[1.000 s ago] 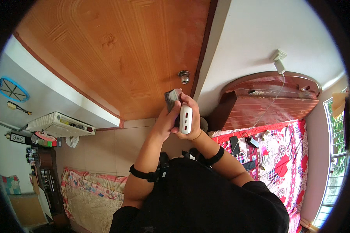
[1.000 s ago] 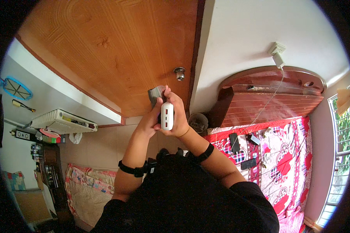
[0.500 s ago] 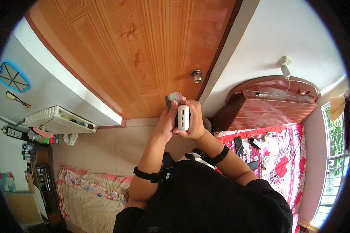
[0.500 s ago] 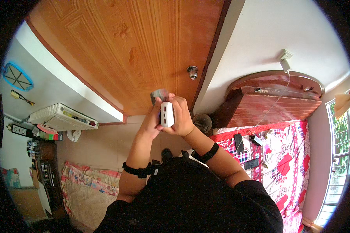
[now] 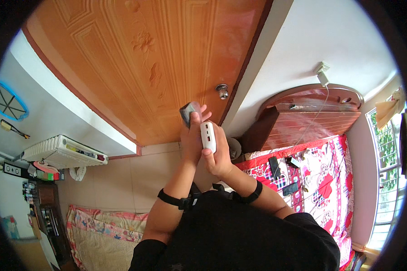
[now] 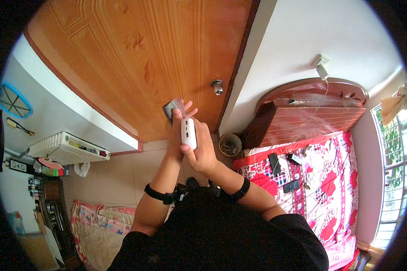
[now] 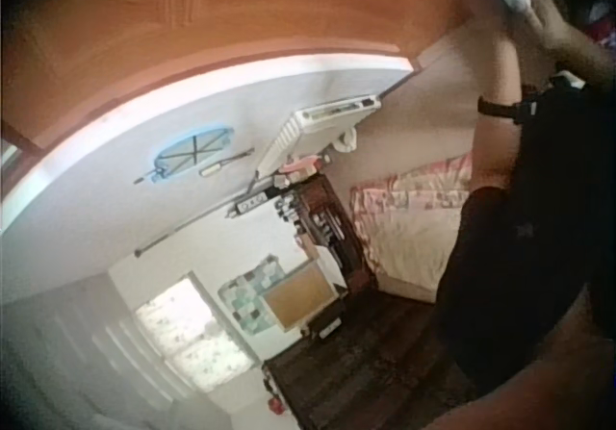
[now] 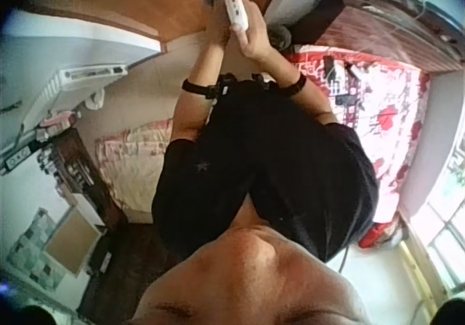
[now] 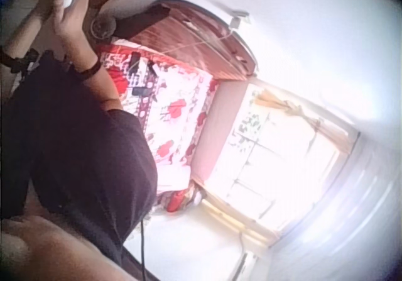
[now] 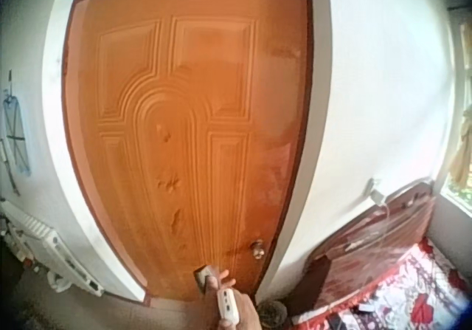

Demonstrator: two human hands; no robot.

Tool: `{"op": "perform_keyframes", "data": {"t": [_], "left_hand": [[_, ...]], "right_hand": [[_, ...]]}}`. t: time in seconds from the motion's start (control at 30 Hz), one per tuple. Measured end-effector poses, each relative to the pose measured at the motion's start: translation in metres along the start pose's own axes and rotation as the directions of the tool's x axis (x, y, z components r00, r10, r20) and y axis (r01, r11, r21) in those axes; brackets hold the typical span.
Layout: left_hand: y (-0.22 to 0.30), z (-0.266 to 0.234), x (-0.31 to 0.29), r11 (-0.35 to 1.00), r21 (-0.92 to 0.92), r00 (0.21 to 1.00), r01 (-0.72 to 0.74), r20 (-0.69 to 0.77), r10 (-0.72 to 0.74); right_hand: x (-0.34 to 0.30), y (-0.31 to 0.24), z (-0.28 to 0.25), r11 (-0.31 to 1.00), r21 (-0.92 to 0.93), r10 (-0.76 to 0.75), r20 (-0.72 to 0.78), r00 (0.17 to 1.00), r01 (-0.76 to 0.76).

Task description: The person wipes the surface of a wooden door with a cloth and then connects a power bank to a charging cable plugged into a wall outlet.

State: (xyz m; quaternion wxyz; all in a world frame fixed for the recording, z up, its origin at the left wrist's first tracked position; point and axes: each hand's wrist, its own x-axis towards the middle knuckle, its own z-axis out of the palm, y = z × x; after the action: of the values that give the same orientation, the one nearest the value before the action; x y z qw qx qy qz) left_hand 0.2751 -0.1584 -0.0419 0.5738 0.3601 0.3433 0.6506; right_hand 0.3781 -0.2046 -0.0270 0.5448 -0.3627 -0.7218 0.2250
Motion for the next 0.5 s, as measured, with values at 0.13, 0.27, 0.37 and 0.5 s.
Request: {"op": "perform_keyframes", "data": {"t": [0.13,0.27,0.37,0.5], "left_hand": [[0.012,0.000,0.002,0.957,0.283,0.997,0.071,-0.039,-0.063],[0.019,0.006,-0.005,0.997,-0.015,0.988,0.080,0.137,-0.077],[0.000,0.006,-0.008,0.996,0.055,0.983,-0.067,0.174,0.056],[-0.010,0.005,-0.011,1.000,-0.008,0.992,-0.011,0.129,0.012]], "right_hand": [[0.017,0.011,-0.014,0.577,0.670,0.562,0.090,0.823,-0.467],[0.037,0.022,-0.034,-0.169,0.892,0.593,0.432,0.680,-0.420],[0.049,0.010,-0.038,0.067,0.827,0.697,0.361,0.619,-0.559],[0.052,0.011,-0.032,0.446,0.717,0.705,0.087,0.704,-0.536]]}}
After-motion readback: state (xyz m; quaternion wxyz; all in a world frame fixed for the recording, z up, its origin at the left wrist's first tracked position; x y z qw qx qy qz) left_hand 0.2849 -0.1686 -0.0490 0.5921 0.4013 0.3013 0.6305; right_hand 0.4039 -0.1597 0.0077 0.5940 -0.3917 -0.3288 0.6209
